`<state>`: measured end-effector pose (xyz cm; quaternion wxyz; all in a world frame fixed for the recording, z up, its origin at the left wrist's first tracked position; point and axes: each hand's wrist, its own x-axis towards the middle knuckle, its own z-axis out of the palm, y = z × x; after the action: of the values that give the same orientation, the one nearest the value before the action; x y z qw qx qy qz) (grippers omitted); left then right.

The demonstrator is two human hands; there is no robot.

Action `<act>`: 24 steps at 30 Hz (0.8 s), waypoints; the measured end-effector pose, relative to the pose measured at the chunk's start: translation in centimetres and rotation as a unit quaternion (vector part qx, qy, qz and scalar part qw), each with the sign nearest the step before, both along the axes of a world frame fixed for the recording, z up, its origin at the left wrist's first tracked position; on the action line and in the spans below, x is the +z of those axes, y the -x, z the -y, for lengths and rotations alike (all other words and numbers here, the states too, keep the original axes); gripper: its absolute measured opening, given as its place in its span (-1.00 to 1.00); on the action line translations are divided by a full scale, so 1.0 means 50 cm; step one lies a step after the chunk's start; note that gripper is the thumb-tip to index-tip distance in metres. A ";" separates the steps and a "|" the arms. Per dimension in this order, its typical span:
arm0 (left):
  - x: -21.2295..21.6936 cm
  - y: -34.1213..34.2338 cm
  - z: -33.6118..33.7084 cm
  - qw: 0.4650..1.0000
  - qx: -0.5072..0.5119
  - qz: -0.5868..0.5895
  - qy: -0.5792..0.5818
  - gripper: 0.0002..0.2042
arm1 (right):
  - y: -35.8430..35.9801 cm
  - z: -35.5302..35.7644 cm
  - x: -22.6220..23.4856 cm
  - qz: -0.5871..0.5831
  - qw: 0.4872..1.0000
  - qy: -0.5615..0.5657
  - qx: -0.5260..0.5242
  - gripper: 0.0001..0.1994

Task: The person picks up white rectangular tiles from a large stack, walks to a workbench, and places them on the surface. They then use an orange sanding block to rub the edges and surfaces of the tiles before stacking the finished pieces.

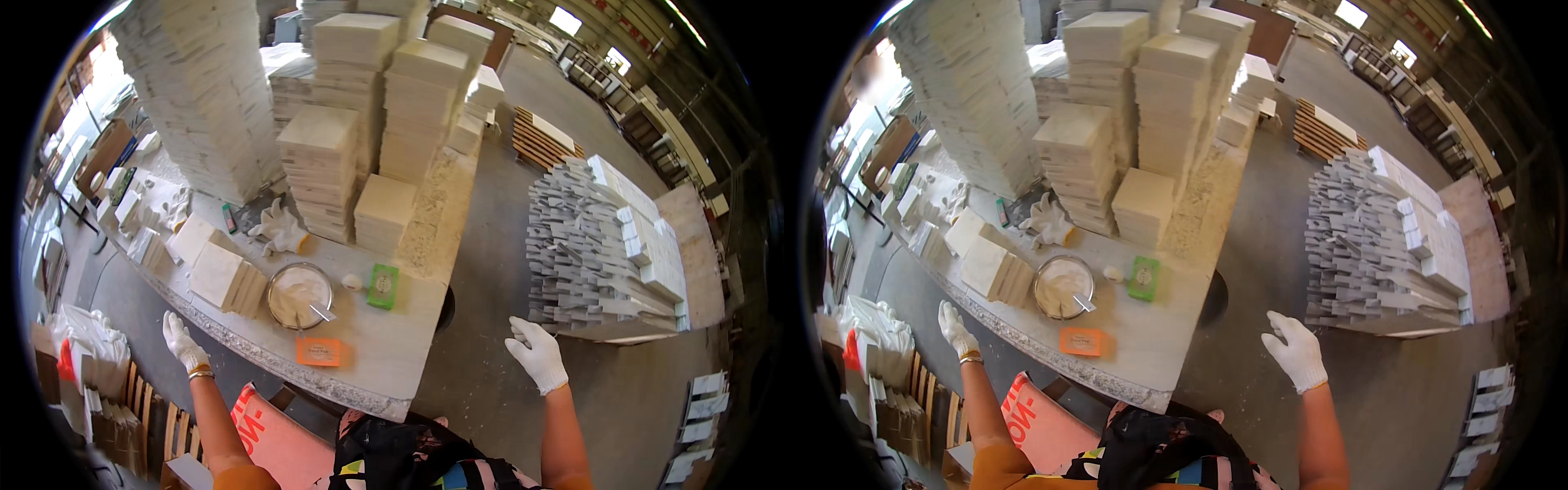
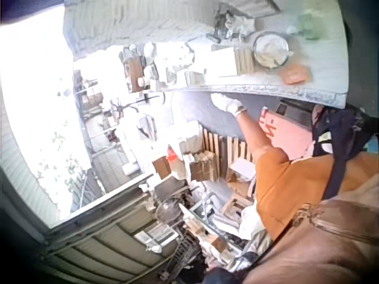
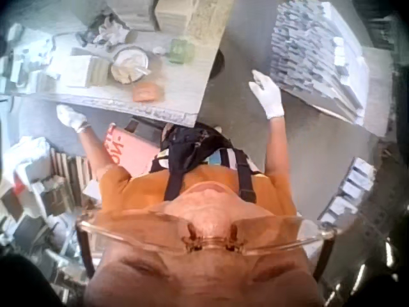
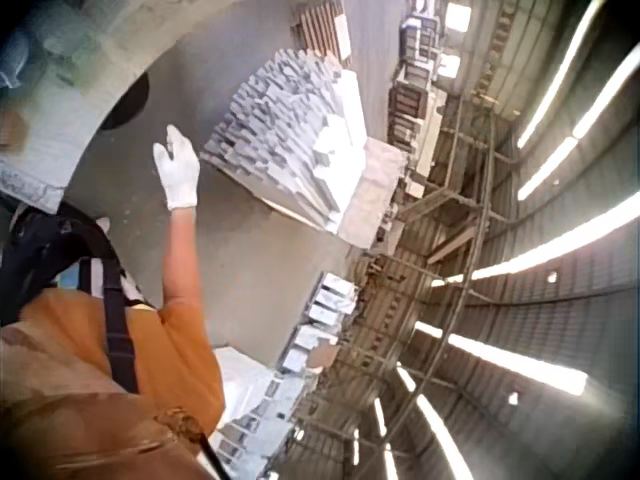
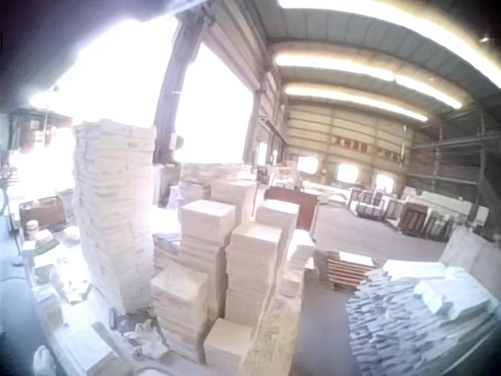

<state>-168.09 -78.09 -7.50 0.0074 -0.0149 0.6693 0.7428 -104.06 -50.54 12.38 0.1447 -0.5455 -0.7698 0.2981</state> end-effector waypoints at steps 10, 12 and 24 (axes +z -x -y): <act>0.374 -0.484 -0.166 0.962 -0.039 -0.263 0.064 -0.60 | -0.769 0.483 -0.384 -0.062 0.926 0.285 -0.239 -0.46; 0.441 -0.669 -0.241 0.953 -0.165 -0.251 -0.038 -0.64 | -0.856 0.536 -0.393 -0.067 0.927 0.313 -0.195 -0.51; 0.274 -1.428 -0.506 0.380 -0.839 -0.328 0.210 -0.58 | -1.007 0.417 -0.344 -0.178 0.868 0.264 -0.381 -0.43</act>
<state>-96.71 -52.77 6.21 0.4039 0.7979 0.4248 0.1404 -53.73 -71.41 -4.84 0.2319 -0.7523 -0.3556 0.5039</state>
